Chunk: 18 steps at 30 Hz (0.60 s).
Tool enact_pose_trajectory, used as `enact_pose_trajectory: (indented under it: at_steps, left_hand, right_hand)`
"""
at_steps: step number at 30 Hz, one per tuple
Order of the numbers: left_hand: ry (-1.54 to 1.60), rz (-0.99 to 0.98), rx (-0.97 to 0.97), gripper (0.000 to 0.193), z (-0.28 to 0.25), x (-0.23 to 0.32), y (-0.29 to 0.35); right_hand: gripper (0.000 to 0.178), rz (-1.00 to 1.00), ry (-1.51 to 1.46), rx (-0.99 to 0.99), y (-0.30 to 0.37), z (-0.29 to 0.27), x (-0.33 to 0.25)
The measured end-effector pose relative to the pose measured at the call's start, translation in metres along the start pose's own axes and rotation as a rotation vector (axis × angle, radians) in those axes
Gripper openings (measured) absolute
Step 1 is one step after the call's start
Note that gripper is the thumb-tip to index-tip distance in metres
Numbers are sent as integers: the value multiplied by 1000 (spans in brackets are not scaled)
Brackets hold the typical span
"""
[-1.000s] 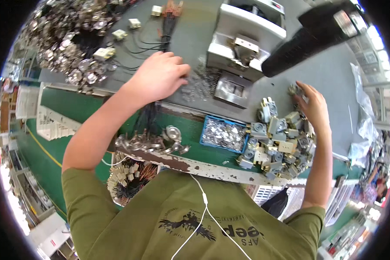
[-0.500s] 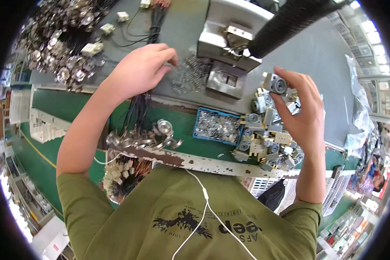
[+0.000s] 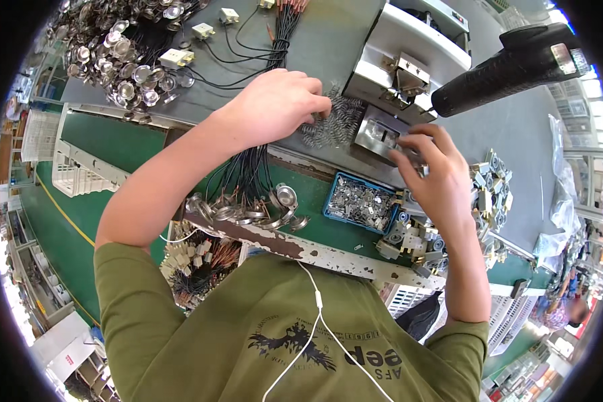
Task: Assembling electronic components and securing them with a power tool on a factory assembly line.
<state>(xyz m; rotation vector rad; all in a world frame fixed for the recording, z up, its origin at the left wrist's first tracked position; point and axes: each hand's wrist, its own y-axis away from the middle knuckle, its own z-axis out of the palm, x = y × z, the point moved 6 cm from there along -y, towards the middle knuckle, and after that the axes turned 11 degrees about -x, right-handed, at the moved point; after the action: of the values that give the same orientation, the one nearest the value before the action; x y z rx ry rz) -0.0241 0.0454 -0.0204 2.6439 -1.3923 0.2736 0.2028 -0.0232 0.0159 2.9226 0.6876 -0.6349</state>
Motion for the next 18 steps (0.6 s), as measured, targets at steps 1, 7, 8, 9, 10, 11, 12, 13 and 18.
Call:
enact_pose_trajectory:
  at_steps: [1, 7, 8, 9, 10, 11, 12, 13, 18]
  left_hand:
    - [-52, 39, 37, 15, 1, 1, 0]
    - [79, -36, 11, 16, -15, -4, 4]
    - [79, -28, 6, 16, -18, -2, 5]
    - [159, -63, 16, 17, -21, -4, 7]
    - [240, -99, 26, 18, -24, -6, 8]
    - [241, -96, 21, 18, -26, -5, 7]
    - [224, -97, 36, 18, -29, -4, 9]
    - [207, -99, 51, 17, -31, -4, 12]
    - [349, -123, 153, 18, -46, -16, 25]
  right_hand:
    - [42, -3, 5, 0, -3, -1, -4]
    - [38, -40, -84, -27, -14, 9, 10]
    - [38, -31, -87, -23, -20, 10, 11]
    - [35, 13, -33, -19, -26, 13, 10]
    - [32, 57, 20, -15, -29, 15, 11]
    - [32, 63, 16, -15, -29, 17, 10]
    - [29, 14, 54, 26, -31, 17, 6]
    - [26, -36, 92, 66, -32, 17, 1]
    - [25, -83, 199, 71, -20, 10, -5]
